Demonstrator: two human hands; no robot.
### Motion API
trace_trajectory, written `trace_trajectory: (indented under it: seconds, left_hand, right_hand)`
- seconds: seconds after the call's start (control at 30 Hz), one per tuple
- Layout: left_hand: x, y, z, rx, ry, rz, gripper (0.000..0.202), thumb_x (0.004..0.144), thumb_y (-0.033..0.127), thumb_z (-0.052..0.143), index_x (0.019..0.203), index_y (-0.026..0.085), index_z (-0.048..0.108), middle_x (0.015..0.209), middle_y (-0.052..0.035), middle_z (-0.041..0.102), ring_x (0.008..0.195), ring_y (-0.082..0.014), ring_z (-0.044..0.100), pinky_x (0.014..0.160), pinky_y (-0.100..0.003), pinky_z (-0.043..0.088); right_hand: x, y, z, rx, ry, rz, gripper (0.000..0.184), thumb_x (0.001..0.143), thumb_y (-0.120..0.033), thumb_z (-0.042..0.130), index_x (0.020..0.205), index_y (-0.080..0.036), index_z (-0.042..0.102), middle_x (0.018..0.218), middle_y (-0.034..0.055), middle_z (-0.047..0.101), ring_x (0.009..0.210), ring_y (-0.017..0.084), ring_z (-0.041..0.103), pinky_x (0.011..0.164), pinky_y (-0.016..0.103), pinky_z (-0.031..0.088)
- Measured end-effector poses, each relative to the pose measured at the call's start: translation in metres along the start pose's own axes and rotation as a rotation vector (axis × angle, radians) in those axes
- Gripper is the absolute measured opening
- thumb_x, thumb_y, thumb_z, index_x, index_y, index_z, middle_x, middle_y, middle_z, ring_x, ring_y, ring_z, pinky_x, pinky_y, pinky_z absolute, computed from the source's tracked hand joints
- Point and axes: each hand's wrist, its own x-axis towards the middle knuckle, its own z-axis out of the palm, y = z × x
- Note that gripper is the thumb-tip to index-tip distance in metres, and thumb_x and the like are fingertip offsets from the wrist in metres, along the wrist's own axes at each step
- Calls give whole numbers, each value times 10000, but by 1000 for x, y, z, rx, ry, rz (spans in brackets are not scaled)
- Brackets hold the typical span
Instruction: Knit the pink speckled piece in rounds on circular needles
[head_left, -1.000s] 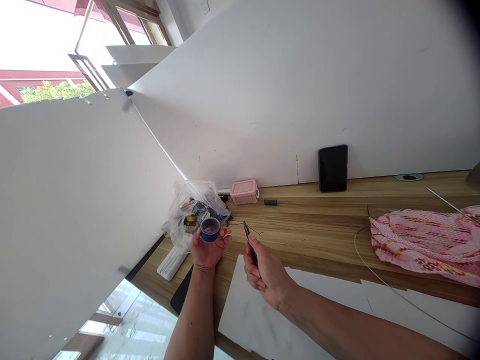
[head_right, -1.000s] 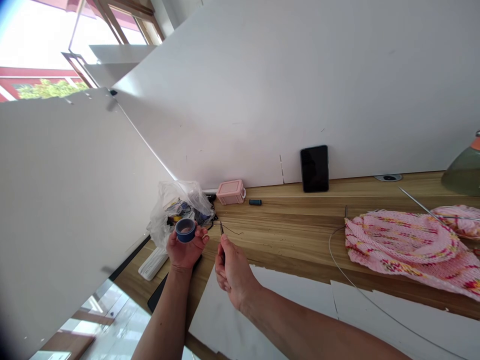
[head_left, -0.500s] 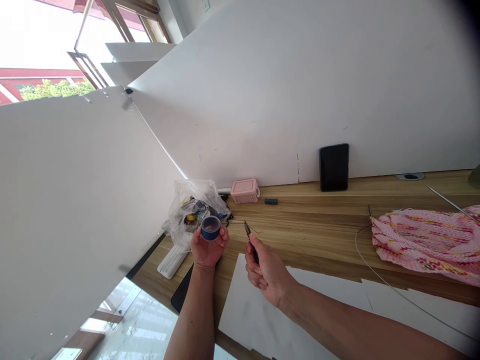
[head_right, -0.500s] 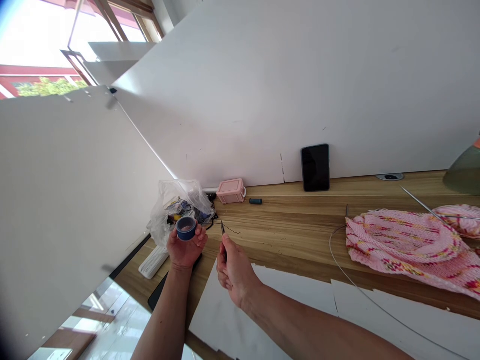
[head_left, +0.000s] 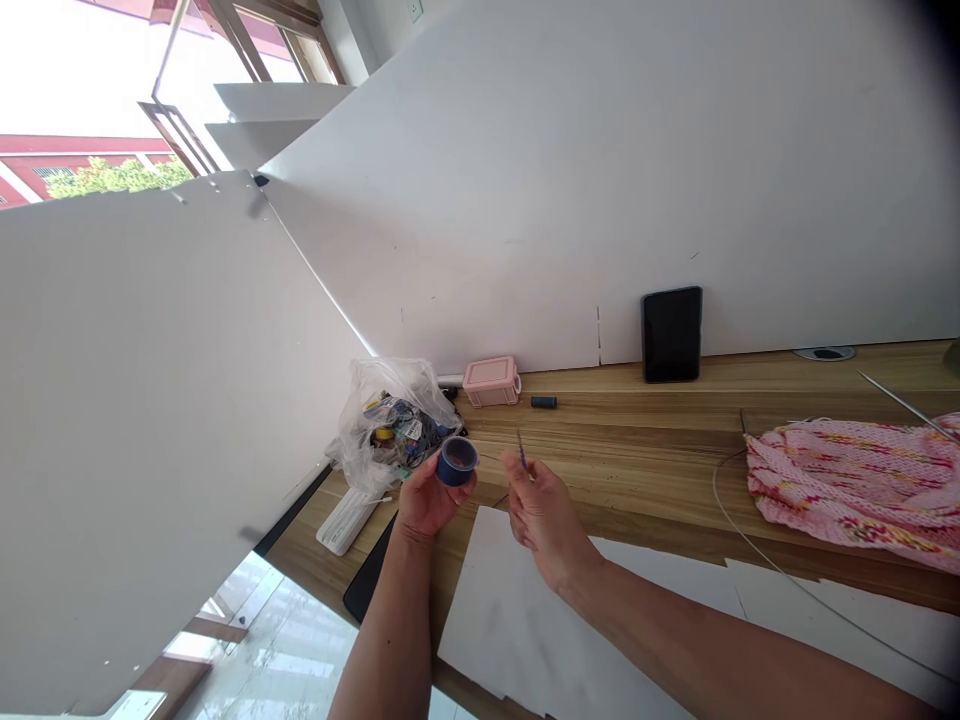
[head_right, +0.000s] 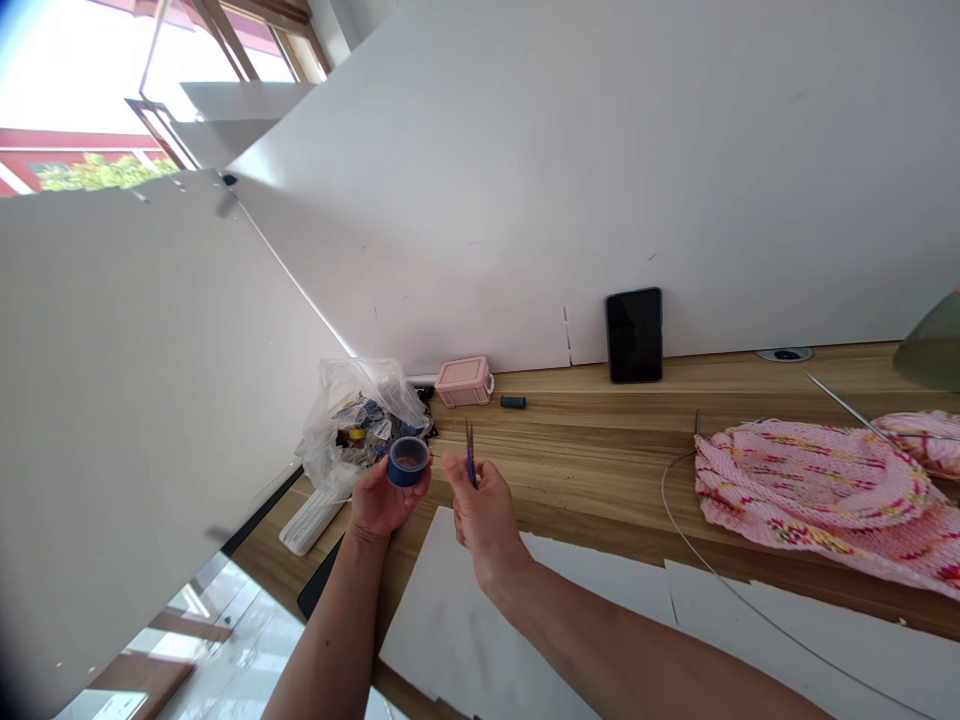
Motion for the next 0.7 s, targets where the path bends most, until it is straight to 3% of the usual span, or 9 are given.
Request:
trace_trajectory:
  seconds: [0.1, 0.27, 0.53, 0.7]
  left_hand:
    - [0, -3, 1, 39, -39, -58, 318, 798, 335, 614, 1037, 126, 615, 803, -111, 660, 605, -210, 623, 491, -267, 421]
    - [2, -3, 2, 99, -63, -105, 317, 865, 404, 553, 1067, 161, 579, 876, -128, 689, 593, -217, 650, 493, -272, 445]
    - [0, -1, -4, 120, -17, -109, 369, 851, 434, 564, 1018, 113, 636, 791, -129, 680, 588, -191, 632, 501, -264, 456]
    - [-2, 0, -5, 172, -16, -110, 392, 807, 446, 609, 992, 106, 674, 728, -105, 663, 529, -185, 610, 452, -254, 432]
  right_hand:
    - [5, 2, -2, -52, 8, 2, 485, 611, -505, 795, 907, -221, 536, 392, -148, 284, 357, 44, 169, 377, 214, 98]
    - [11, 8, -5, -82, 8, 13, 377, 658, -468, 740, 653, -214, 461, 411, -126, 260, 368, 31, 157, 382, 224, 89]
    - [13, 7, -9, -91, -23, 35, 349, 717, -514, 661, 790, -213, 501, 404, -127, 326, 329, 47, 231, 344, 200, 173]
    - [12, 10, -8, -108, -81, 73, 396, 687, -512, 705, 669, -222, 436, 373, -127, 310, 297, 40, 219, 316, 200, 171]
